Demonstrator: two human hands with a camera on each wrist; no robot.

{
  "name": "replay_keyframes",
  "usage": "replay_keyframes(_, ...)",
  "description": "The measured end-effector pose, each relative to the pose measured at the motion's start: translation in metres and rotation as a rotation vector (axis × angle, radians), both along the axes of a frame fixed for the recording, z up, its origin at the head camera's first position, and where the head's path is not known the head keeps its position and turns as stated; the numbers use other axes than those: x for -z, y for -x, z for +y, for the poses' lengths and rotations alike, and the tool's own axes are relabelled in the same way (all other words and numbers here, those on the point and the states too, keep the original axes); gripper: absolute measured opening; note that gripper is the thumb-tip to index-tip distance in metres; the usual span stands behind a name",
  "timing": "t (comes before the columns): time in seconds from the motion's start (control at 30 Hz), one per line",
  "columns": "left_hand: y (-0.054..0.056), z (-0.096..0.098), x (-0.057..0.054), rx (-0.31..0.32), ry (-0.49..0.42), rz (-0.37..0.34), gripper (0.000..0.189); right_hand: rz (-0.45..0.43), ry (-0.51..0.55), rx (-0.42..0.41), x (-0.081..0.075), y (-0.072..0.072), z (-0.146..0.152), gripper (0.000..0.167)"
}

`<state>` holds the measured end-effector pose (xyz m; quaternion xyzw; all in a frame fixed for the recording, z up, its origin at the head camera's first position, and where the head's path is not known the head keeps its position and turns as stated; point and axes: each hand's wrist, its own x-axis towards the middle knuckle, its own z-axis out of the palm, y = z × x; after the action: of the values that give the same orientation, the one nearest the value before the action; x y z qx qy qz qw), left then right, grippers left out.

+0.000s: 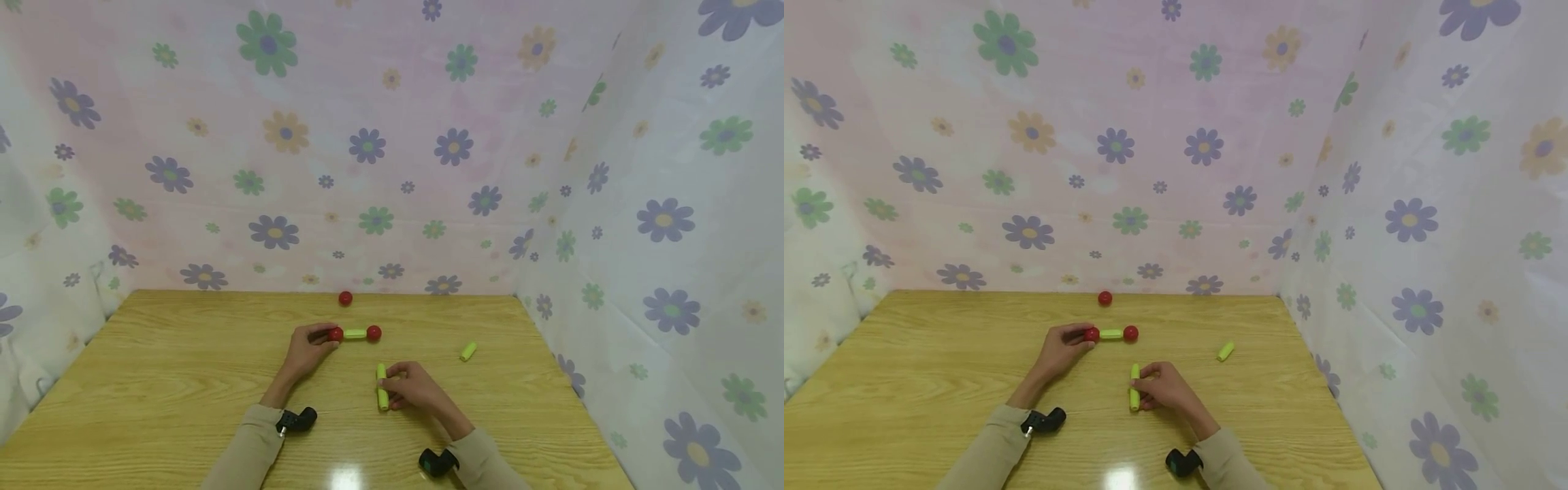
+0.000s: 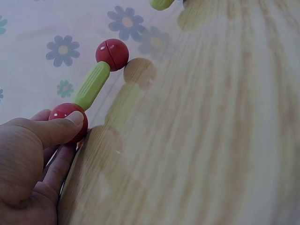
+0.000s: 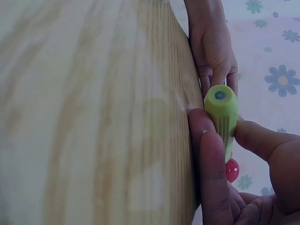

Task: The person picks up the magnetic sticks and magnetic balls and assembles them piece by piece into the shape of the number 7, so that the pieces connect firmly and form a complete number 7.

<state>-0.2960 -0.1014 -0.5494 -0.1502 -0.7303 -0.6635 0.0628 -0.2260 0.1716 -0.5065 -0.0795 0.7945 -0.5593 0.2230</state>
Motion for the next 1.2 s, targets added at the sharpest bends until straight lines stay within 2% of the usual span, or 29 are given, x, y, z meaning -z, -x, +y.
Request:
replay_keyframes(0.47, -0.001, -0.001, 0.002, -0.017, 0.000, -0.024, 0.039, -0.007, 0.042, 0.019, 0.002, 0.001, -0.005, 0.046)
replay_keyframes(0.67, -0.001, -0.002, 0.003, 0.002, -0.011, 0.000, 0.038, -0.012, 0.052, 0.033, 0.006, 0.006, -0.007, 0.041)
replay_keyframes(0.87, -0.002, -0.001, 0.001, 0.003, 0.006, 0.008, 0.039, 0.002, 0.051, 0.032, 0.006, 0.010, -0.011, 0.042)
replay_keyframes(1.03, -0.004, 0.003, -0.006, -0.010, 0.028, 0.014, 0.039, 0.003, 0.051, 0.051, 0.006, 0.014, -0.015, 0.045)
replay_keyframes(1.2, -0.015, 0.003, -0.025, 0.010, 0.020, 0.018, 0.038, 0.004, 0.047, 0.062, 0.005, 0.017, -0.017, 0.049)
